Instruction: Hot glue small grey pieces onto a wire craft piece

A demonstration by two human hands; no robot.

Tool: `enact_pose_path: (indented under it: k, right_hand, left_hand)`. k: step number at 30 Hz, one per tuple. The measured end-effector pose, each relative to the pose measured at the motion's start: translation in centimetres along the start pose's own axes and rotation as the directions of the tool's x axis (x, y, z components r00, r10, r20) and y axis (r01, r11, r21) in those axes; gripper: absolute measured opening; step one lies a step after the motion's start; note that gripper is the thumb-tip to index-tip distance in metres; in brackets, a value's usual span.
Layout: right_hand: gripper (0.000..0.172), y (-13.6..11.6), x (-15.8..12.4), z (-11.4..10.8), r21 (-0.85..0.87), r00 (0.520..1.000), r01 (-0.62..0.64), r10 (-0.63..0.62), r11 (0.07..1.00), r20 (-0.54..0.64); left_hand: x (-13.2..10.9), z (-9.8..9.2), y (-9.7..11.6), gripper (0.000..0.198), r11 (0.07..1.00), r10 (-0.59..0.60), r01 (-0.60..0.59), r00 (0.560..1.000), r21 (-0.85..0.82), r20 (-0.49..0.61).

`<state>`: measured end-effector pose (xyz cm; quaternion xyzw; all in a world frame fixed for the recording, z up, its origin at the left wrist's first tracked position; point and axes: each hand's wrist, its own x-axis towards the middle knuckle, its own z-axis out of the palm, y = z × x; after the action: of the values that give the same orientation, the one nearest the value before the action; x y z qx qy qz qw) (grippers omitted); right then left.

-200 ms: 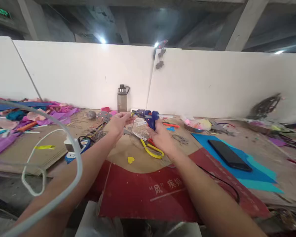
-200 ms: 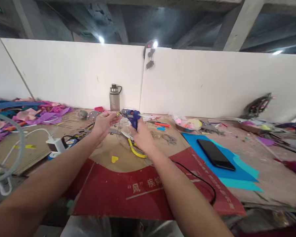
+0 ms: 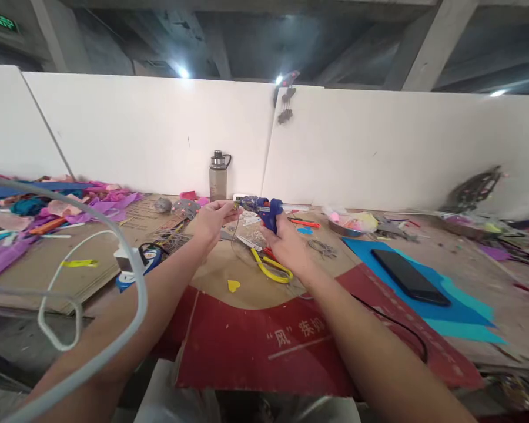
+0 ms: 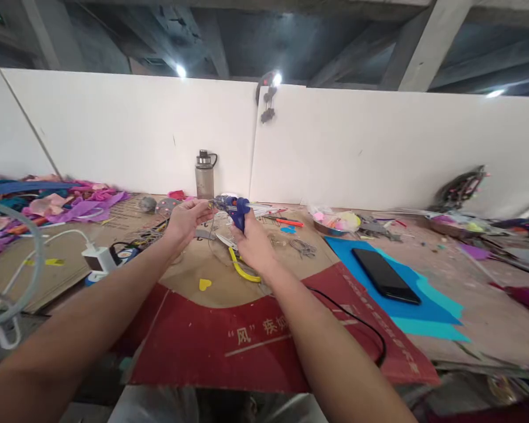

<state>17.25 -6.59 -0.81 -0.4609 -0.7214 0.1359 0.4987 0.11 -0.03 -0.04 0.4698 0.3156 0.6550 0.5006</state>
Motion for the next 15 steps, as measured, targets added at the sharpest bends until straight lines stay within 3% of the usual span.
enact_pose_path:
  k: [4,8,10,15]
  right_hand:
    - [0.025,0.5,0.4,-0.4,0.235,0.993,-0.116,0.115,0.965,0.019]
    - [0.023,2.3,1.2,-1.3,0.529,0.959,-0.274,0.271,0.803,0.085]
    - [0.021,3.8,1.6,-1.7,0.495,0.944,-0.315,0.322,0.81,0.073]
    - [0.024,7.7,1.9,-2.7,0.089,0.944,-0.322,0.327,0.942,-0.042]
  left_hand:
    - [0.1,-0.1,0.2,0.022,0.998,-0.035,0.034,0.999,-0.045,-0.006]
    - [0.6,-0.7,-0.1,0.026,0.998,-0.048,0.05,0.996,0.039,-0.071]
    - [0.9,-0.9,-0.4,0.026,0.991,-0.002,0.018,0.993,0.129,-0.12]
    - [0.9,-0.6,-0.7,0.019,0.959,0.133,-0.103,0.986,0.262,-0.099]
